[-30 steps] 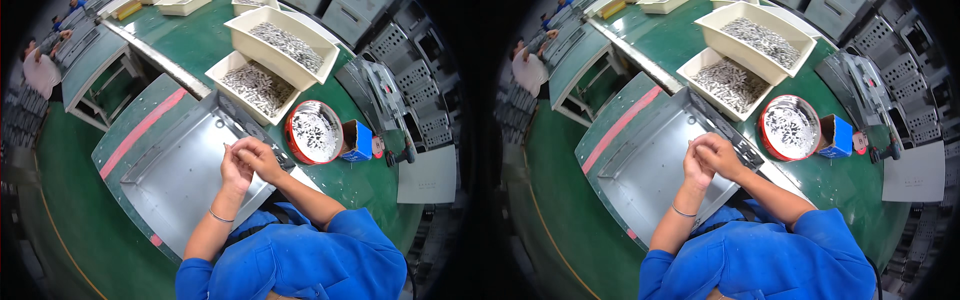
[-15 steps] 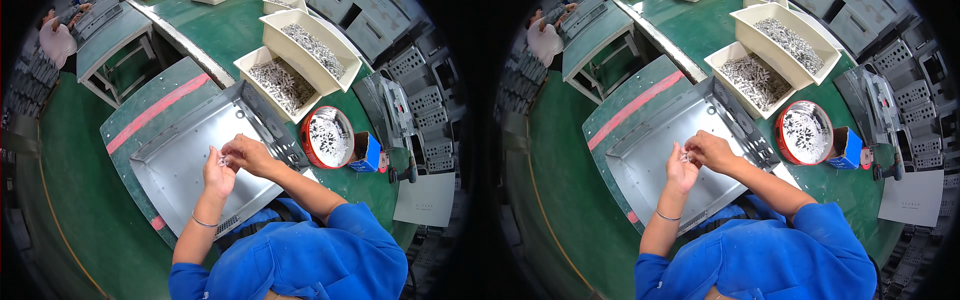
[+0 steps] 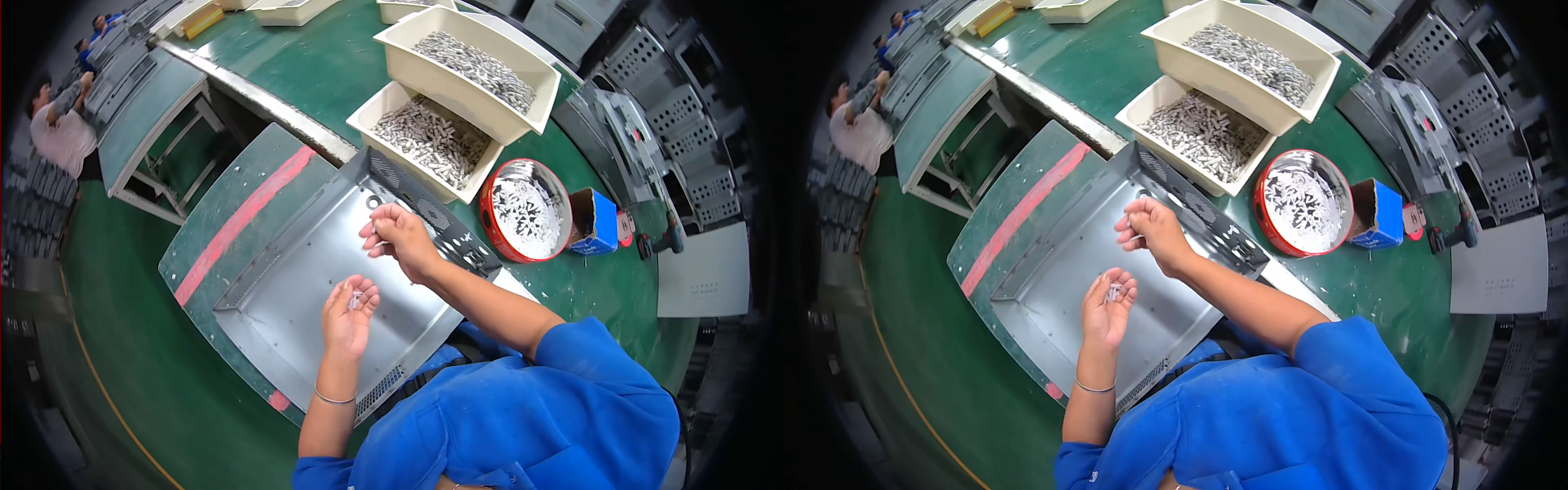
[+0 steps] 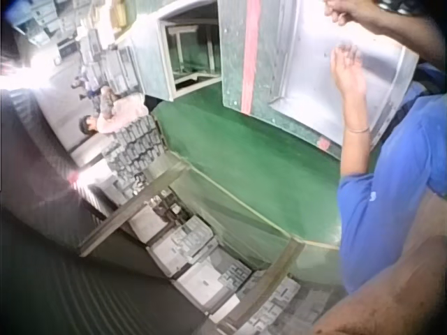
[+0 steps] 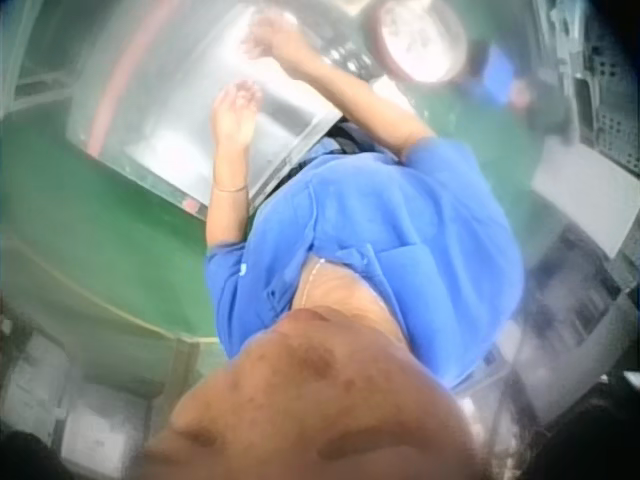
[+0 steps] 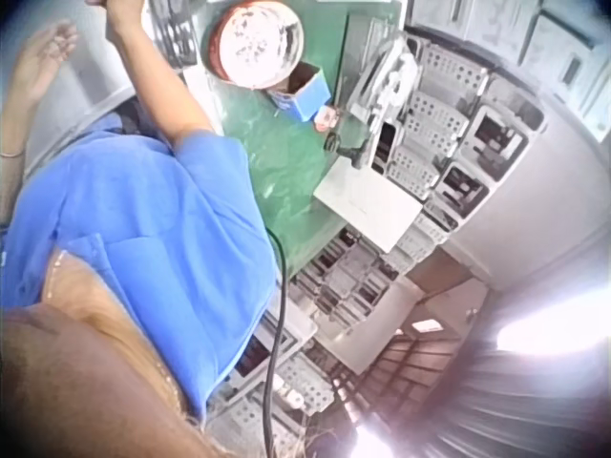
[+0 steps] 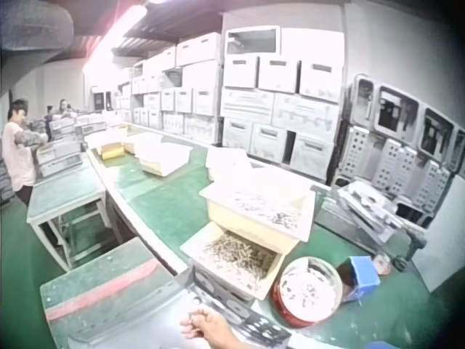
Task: The person places small white plastic fasteners into pre-drilled holes on a metal chassis. They pick the fasteners from a red bowl and a white bin, inserting them one by one into the chassis. The person works at a green assembly table in a factory setting.
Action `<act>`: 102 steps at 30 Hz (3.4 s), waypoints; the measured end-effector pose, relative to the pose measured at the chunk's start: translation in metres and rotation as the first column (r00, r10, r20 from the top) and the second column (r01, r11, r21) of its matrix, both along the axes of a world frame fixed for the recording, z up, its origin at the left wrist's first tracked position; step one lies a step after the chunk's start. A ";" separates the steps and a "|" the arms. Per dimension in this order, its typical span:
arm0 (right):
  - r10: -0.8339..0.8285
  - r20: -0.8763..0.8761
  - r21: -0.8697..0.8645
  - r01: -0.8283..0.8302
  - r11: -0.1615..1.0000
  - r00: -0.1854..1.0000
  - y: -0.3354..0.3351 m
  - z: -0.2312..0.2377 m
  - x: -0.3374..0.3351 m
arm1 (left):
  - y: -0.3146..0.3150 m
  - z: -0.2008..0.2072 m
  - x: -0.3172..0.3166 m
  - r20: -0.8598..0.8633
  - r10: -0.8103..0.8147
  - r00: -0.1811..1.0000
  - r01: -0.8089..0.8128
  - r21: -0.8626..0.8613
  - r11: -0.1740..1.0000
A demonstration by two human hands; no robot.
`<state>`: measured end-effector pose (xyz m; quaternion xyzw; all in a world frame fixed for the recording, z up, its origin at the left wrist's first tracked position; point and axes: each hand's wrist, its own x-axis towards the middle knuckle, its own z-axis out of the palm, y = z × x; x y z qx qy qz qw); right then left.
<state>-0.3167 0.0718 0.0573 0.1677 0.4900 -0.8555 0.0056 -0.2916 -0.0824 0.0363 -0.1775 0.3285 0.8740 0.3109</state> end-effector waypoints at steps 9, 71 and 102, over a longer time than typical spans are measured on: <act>-0.424 0.277 -0.439 0.506 0.742 0.862 0.029 -0.057 -0.049 | -0.007 -0.010 0.002 0.056 -0.035 0.998 0.031 0.063 0.998; -0.449 0.325 -0.638 0.544 0.546 0.832 0.055 -0.091 -0.053 | -0.005 -0.027 0.007 0.070 -0.047 0.996 0.043 0.059 0.997; -0.499 0.210 -0.406 0.540 0.737 0.840 0.041 -0.064 -0.057 | -0.001 -0.032 0.011 0.077 -0.087 0.993 0.083 0.055 0.995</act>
